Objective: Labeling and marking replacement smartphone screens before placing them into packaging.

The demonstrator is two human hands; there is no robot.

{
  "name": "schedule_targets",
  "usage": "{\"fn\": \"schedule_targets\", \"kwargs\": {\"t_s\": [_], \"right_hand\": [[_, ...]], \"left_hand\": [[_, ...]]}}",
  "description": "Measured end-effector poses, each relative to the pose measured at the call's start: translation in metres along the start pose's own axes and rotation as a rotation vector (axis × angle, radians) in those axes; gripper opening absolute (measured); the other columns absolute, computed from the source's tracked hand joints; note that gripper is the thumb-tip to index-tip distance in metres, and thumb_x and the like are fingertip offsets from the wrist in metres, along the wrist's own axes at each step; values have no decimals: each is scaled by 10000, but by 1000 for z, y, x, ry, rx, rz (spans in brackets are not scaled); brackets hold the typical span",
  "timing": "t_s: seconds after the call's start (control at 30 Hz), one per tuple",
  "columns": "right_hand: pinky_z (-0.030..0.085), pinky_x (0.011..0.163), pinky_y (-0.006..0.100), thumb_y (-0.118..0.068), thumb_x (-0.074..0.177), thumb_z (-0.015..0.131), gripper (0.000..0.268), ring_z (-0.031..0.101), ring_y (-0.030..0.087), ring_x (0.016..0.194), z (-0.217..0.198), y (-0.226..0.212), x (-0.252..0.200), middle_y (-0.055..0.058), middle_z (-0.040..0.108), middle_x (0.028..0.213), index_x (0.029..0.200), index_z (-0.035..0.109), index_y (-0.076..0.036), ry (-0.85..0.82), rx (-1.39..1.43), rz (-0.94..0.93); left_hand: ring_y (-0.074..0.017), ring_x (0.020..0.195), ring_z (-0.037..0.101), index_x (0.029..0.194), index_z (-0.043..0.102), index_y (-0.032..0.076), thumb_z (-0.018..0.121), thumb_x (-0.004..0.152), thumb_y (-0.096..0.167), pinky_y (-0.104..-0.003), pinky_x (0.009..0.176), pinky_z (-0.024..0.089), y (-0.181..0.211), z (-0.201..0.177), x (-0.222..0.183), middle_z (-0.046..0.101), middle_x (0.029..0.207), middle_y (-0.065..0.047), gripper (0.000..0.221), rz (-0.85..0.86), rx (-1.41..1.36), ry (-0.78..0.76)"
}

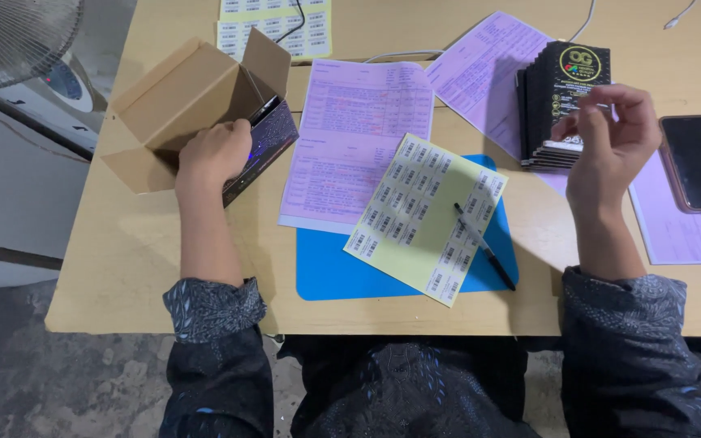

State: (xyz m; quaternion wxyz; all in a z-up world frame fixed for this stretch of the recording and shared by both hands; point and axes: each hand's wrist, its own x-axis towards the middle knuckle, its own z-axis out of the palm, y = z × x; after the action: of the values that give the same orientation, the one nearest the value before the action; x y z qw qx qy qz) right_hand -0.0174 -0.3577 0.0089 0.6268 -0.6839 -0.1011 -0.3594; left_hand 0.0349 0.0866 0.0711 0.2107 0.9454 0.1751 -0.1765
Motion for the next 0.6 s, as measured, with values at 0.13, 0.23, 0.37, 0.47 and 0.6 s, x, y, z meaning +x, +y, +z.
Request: {"fn": "schedule_targets", "kwargs": {"t_s": [0.13, 0.23, 0.37, 0.47, 0.6], "right_hand": [[543, 687, 365, 152, 1077, 550, 126, 612, 275, 696, -25, 17, 18, 167, 579, 1063, 1141, 583, 48, 23, -140, -152], [560, 668, 353, 142, 1104, 581, 100, 665, 286, 738, -44, 29, 28, 197, 605, 1087, 1162, 607, 65, 35, -237, -191], [552, 750, 339, 49, 1085, 591, 120, 691, 270, 909, -58, 37, 34, 183, 646, 1153, 1198, 628, 37, -18, -495, -145], [473, 853, 443, -142, 1060, 611, 296, 603, 337, 1081, -63, 36, 38, 212, 543, 1261, 1303, 618, 27, -89, -771, 18], [400, 933, 615, -580, 1048, 507, 785, 514, 470, 1211, -68, 42, 43, 267, 530, 1350, 1513, 461, 52, -272, -1114, 527]], "left_hand": [[-410, 1198, 579, 1335, 614, 56, 43, 1018, 600, -545, 1045, 388, 12, -10, -13, 644, 1272, -232, 850, 14, 116, -57], [-377, 1219, 556, 1361, 586, 36, 41, 956, 712, -529, 991, 418, 15, -15, -21, 599, 1327, -211, 958, -25, 16, -116], [-378, 1216, 555, 1419, 539, 68, 99, 918, 779, -528, 955, 459, 12, -13, -21, 596, 1318, -190, 975, -2, 72, -102], [-376, 1051, 634, 1281, 606, 84, 287, 955, 738, -504, 824, 510, -1, -3, 0, 674, 1141, -172, 797, 69, 140, -57], [-355, 888, 682, 1039, 652, 76, 506, 1040, 612, -488, 712, 536, -11, 9, 12, 717, 982, -127, 556, 169, 212, 50]]}}
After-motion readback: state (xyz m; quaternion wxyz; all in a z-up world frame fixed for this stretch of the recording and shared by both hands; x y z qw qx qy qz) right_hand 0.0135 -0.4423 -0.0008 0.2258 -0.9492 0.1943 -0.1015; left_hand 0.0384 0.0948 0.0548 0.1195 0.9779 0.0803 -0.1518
